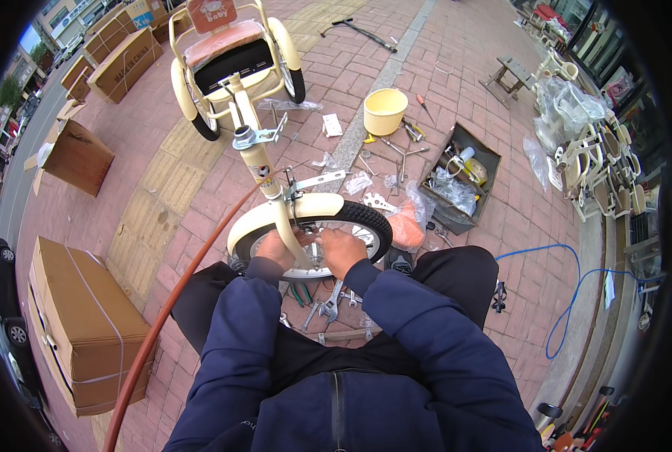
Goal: The person assembles the front wheel of a tricycle, attaching the brake cable, mounting the wheel, and tightening the axle nuts with a wrench.
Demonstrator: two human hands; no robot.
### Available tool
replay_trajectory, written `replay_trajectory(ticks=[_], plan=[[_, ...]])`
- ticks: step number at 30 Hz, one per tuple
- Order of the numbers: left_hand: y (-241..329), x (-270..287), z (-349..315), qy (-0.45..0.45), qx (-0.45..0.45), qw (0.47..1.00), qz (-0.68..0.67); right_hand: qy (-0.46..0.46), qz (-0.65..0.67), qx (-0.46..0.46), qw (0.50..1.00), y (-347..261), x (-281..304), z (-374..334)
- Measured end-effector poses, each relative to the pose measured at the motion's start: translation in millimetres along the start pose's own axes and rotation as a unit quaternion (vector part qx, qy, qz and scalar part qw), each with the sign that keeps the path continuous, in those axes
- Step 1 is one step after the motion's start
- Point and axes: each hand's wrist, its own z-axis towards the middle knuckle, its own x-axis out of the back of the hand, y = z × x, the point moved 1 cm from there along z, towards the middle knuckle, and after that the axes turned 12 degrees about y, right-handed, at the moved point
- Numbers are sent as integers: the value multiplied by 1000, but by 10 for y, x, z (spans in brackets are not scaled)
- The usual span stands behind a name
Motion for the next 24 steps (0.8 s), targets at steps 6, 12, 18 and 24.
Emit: replay_trajectory(ticks=[6,12,18,24], plan=[[8,-24,-39,3,-1,1000,4,-24,24,-20,999,10,-35,23],[-12,-15,-39,16,-8,1000,15,-48,118,-32,991,26,-219,32],[-9,9,-5,17,-6,1000,13,-141,40,23,989,86,-166,13],[-34,44,52,-32,-17,999,3,-46,-45,30,997,-38,233,147]])
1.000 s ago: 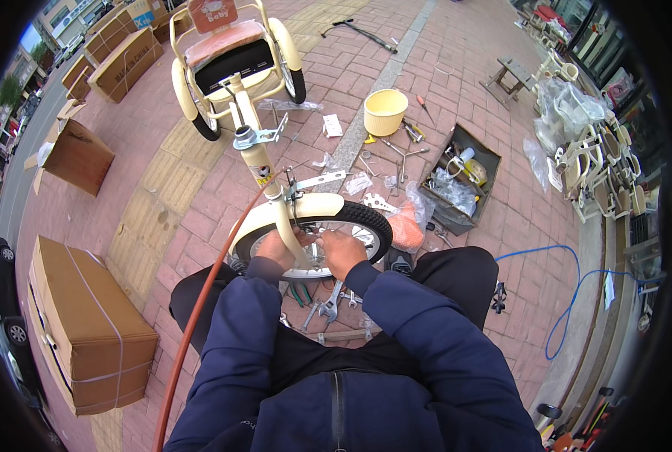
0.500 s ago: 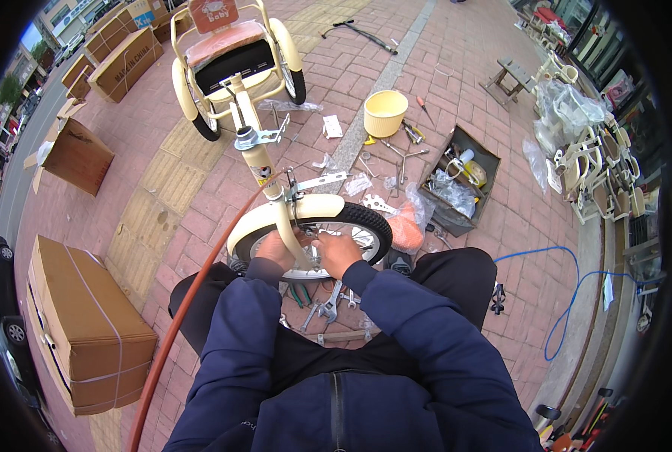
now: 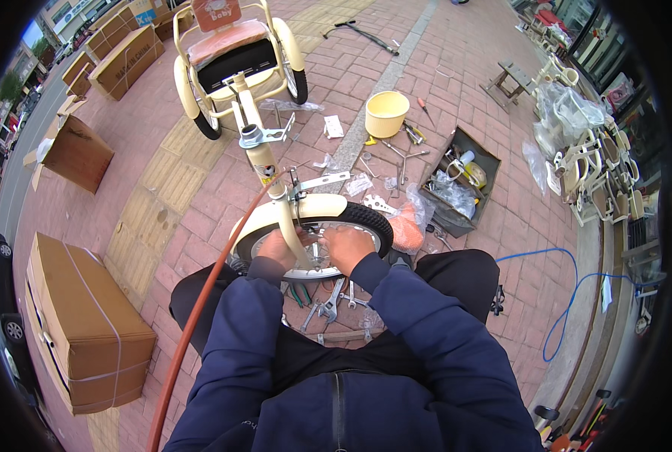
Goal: The person assembles the front wheel of a tricycle, attaching the brake cable, mounting the wheel, and tightening the axle nuts with a wrench.
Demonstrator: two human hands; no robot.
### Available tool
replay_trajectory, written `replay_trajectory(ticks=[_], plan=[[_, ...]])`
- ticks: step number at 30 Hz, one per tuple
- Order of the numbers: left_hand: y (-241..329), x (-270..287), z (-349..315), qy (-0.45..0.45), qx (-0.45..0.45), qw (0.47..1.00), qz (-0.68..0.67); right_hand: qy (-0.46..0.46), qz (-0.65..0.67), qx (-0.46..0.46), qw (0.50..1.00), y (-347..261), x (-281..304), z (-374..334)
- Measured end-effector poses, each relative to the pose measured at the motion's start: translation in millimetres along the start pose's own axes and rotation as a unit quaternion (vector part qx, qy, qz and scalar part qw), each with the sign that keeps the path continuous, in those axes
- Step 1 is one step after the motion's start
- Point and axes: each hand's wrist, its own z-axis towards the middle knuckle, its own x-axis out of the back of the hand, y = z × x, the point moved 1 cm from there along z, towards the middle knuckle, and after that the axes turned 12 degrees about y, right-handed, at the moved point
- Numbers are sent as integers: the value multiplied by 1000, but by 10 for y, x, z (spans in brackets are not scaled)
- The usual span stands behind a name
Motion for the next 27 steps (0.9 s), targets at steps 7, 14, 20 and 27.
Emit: replay_trajectory(ticks=[7,14,20,27], plan=[[11,31,-12,-13,15,1000,9,-6,4,5,1000,51,-127,37],[14,0,-12,45,4,999,22,-58,134,24,989,124,-478,-64],[-9,3,5,29,5,1000,-3,-65,12,-1,998,69,-103,8],[11,-7,-45,-22,7,1000,8,-30,-41,-7,999,34,-44,55]])
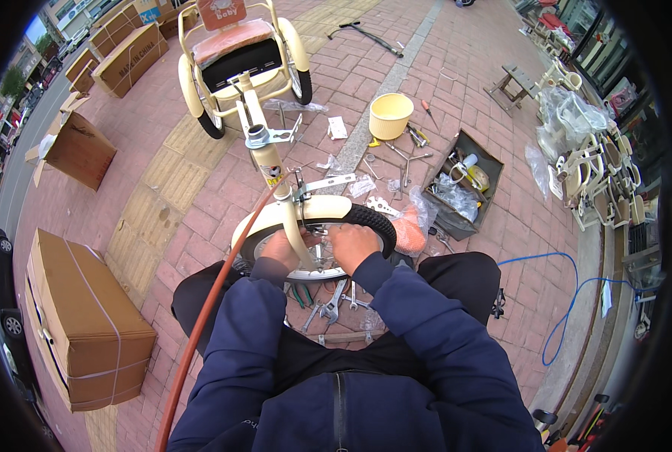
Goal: The person assembles the front wheel of a tricycle, attaching the brake cable, mounting the wheel, and tightening the axle nuts with a wrench.
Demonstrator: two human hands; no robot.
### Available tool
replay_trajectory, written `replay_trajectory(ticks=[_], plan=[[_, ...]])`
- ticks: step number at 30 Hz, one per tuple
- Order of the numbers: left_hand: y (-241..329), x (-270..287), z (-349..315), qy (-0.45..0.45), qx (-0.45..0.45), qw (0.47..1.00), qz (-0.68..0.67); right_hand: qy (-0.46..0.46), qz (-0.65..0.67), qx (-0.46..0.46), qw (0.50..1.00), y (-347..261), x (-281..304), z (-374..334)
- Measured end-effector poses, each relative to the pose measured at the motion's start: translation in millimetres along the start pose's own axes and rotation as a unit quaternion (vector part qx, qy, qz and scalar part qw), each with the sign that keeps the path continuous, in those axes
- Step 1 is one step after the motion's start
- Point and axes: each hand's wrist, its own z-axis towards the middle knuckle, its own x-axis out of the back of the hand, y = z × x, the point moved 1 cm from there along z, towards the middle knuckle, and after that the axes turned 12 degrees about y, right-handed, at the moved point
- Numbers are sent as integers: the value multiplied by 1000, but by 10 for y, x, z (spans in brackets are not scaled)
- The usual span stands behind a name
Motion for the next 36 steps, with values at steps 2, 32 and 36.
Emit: replay_trajectory(ticks=[2,32,36], plan=[[2,2,-1,10,-1,1000,8,-30,64,-26,997,33,-166,-32],[-16,-17,16,38,-6,999,-7,-35,70,-4,997,59,-50,-30],[-5,-9,19,14,5,1000,-2,51,-21,51,997,-26,147,17]])
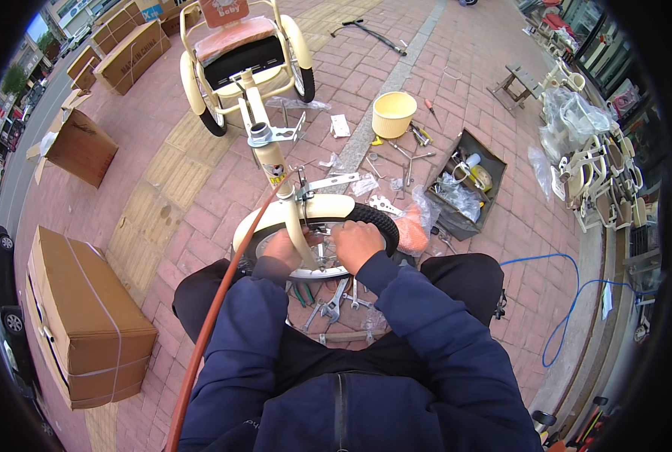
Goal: The person assembles the front wheel of a tricycle, attaching the brake cable, mounting the wheel, and tightening the axle nuts with a wrench.
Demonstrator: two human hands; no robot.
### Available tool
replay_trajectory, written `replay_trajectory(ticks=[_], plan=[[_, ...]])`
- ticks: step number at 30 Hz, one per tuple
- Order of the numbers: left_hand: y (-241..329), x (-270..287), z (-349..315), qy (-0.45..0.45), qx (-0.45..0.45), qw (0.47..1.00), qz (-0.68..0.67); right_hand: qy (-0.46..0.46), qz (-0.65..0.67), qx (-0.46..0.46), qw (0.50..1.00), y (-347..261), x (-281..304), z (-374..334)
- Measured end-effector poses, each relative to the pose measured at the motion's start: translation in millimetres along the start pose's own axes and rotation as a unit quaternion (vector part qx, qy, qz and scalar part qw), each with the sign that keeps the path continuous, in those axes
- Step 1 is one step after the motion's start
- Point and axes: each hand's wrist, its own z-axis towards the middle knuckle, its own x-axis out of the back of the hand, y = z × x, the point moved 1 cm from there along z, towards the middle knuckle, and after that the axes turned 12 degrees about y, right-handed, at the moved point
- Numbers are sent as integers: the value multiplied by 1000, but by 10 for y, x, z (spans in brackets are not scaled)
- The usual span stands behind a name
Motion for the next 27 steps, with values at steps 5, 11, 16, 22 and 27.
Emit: replay_trajectory(ticks=[5,11,16,22,27], plan=[[-1,34,3,5,7,1000,17,-38,0,-39,999,18,-125,-23],[-22,77,80,3,0,1000,22,-95,190,-109,971,31,-458,-119],[-33,78,97,-5,4,1000,-7,-83,118,-54,988,71,-233,-74],[-33,53,52,2,-8,999,33,-35,10,-19,999,50,-12,21],[-19,53,42,-4,-8,1000,16,-68,93,-79,990,34,-324,-105]])
